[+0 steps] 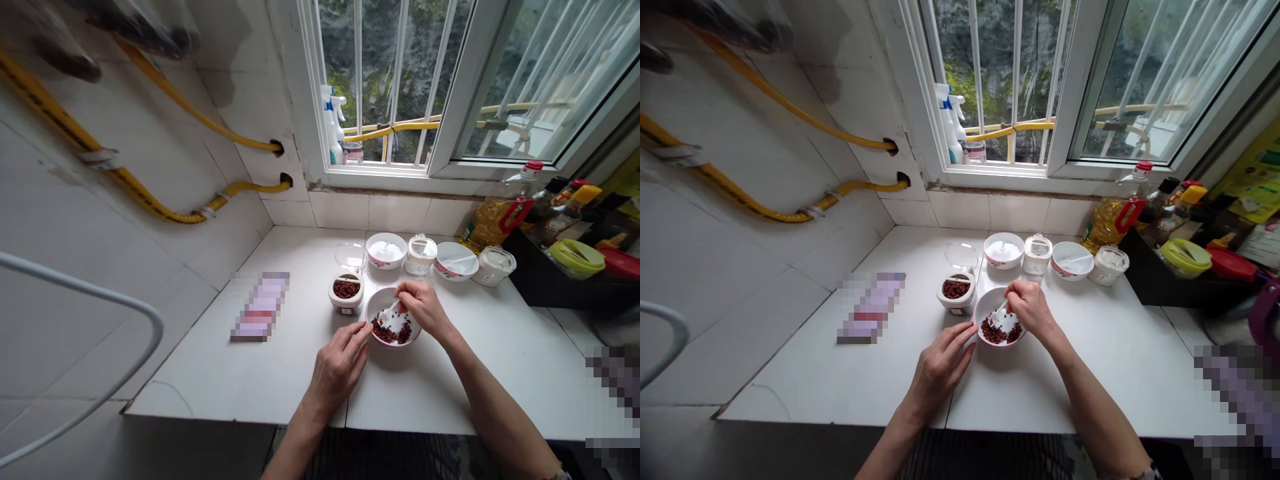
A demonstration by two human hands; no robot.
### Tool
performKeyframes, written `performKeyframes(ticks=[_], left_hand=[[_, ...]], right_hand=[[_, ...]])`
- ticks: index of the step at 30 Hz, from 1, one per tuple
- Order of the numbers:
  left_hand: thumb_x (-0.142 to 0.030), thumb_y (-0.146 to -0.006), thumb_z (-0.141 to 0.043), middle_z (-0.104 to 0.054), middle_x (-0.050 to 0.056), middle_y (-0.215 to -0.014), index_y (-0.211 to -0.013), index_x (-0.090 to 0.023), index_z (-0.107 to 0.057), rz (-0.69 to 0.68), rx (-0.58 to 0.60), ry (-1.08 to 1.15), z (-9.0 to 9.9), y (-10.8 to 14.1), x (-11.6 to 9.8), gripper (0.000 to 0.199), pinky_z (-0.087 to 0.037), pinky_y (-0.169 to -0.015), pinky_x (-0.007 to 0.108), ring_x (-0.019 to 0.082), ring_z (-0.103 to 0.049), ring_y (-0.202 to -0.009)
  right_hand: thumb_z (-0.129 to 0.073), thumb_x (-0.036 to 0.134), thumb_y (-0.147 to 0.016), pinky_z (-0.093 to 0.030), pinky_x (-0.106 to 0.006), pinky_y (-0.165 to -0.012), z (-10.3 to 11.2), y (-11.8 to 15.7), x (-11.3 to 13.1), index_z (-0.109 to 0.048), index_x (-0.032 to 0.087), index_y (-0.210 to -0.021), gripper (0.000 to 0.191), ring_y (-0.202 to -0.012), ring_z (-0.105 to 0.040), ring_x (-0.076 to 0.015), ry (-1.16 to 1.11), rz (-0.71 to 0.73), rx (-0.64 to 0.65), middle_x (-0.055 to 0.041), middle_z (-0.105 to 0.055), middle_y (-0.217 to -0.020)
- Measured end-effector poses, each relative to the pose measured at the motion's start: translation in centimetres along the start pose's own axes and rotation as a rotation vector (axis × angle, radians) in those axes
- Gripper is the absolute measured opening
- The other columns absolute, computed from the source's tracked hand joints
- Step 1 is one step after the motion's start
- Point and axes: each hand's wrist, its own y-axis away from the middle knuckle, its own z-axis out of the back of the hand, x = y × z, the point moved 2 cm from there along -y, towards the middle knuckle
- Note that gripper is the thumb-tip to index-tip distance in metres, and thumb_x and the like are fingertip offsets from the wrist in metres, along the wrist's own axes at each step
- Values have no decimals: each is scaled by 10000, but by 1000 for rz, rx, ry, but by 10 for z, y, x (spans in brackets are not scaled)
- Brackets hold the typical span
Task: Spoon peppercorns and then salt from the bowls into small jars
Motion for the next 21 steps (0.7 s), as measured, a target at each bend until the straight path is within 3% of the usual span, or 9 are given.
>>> performKeyframes(ticks=[6,13,17,21], left_hand=[[-98,-946,-498,-667,96,-1153,-1329,-199,-544,0,4,4,-1,1,1,398,-582,-876,291,188,-660,-1040],[-121,-955,-473,-669,100,-1148,-1348,-216,-533,5,7,-5,-2,2,1,408,-591,-860,295,193,-669,-1031],[-114,-951,-475,-670,105,-1138,-1331,-205,-538,-5,2,-9,-2,2,1,396,-594,-850,298,196,-671,-1020],[-114,-950,-473,-668,108,-1141,-1330,-196,-540,-4,0,-7,-3,2,2,395,-591,-861,297,196,-669,-1028]], right_hand=[[-541,294,-675,-447,-261,-524,3,-1,0,-614,197,-674,121,-465,-549,-144,-255,-99,41,13,-624,-477],[-638,405,-762,-538,-323,-674,4,-1,11,-637,181,-817,231,-599,-653,-172,-431,-13,-41,-26,-714,-629],[-550,418,-888,-562,-360,-782,-12,4,21,-615,191,-960,246,-774,-716,-199,-374,118,-131,-72,-765,-827],[-465,279,-962,-531,-394,-887,-29,9,30,-619,217,-1019,176,-896,-714,-212,-71,359,-162,-83,-764,-934]])
